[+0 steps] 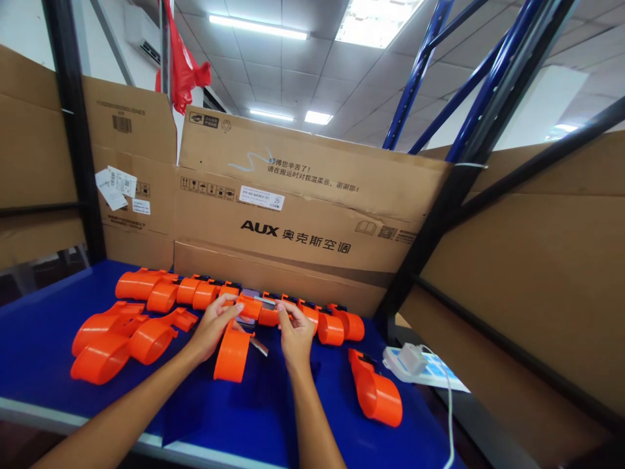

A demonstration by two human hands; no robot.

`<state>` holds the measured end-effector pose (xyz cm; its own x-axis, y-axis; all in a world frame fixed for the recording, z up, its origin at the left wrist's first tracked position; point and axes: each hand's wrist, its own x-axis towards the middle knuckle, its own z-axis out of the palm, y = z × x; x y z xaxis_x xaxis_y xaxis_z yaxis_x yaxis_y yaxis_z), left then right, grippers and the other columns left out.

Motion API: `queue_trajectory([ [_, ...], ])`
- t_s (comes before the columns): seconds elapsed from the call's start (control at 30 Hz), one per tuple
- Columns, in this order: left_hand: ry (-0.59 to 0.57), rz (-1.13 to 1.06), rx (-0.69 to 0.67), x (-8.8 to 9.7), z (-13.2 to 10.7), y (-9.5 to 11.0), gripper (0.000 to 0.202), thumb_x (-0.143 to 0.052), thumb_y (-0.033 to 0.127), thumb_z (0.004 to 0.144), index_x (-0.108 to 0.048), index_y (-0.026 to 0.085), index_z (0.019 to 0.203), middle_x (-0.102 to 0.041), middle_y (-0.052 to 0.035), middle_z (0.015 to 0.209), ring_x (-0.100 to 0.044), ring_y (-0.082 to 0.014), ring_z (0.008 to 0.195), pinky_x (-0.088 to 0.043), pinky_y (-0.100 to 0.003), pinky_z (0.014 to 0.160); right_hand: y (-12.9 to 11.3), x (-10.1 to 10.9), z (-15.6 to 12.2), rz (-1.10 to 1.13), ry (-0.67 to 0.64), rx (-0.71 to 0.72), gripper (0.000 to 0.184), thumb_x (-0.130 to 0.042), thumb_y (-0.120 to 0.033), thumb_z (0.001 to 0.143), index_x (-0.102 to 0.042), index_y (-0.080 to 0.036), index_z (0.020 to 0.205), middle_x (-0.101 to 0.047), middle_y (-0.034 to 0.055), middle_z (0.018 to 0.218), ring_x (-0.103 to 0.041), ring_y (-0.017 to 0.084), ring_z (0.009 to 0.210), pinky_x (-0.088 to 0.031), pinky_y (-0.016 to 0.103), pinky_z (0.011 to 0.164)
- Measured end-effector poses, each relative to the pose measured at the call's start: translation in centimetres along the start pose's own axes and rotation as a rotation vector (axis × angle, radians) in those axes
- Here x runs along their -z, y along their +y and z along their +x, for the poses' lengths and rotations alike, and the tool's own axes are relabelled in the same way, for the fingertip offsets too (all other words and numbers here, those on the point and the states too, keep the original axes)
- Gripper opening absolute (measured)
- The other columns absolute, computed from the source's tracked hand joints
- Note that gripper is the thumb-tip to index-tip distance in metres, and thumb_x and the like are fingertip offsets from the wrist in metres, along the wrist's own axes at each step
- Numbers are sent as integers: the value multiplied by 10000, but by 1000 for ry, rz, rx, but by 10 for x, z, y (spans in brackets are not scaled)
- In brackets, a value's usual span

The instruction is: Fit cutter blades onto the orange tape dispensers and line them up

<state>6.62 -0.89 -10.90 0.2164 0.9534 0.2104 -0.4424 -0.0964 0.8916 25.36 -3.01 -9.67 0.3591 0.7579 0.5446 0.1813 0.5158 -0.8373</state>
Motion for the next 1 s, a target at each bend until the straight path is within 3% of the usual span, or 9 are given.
queue_trajectory([
  [0.2, 13, -7, -3, -1, -1, 1, 496, -765, 496, 721, -558, 182, 1045, -740, -60, 784, -647, -159, 518, -486, -251, 506, 3, -1, -1, 51, 6, -20, 314, -717, -441, 786, -779, -182, 951, -731, 41, 764, -571, 152, 608, -464, 276, 573],
  [0.47, 21, -25, -25, -4, -6, 5, 440, -754, 489, 732, -570, 189, 998, -735, -42, 726, -639, -148, 534, -457, -226, 513, 0, -3, -3, 47, -99, 22, 259, -715, -404, 801, -789, -209, 954, -737, 86, 1027, -635, 209, 809, -502, 326, 684],
  [0.67, 23, 59, -65, -5, -8, 8, 417, -751, 489, 736, -582, 189, 972, -704, -10, 672, -623, -146, 524, -432, -224, 513, -5, -6, -6, 43, -161, 51, 229, -717, -379, 810, -790, -220, 957, -723, 86, 1045, -648, 234, 919, -518, 376, 803],
  [1.0, -20, 87, -51, -4, -5, 3, 441, -765, 479, 728, -601, 181, 1009, -735, -50, 731, -625, -152, 522, -445, -238, 533, -9, -9, -9, -15, -248, 70, 309, -700, -439, 825, -776, -225, 1034, -723, 83, 1037, -651, 248, 995, -509, 414, 908],
])
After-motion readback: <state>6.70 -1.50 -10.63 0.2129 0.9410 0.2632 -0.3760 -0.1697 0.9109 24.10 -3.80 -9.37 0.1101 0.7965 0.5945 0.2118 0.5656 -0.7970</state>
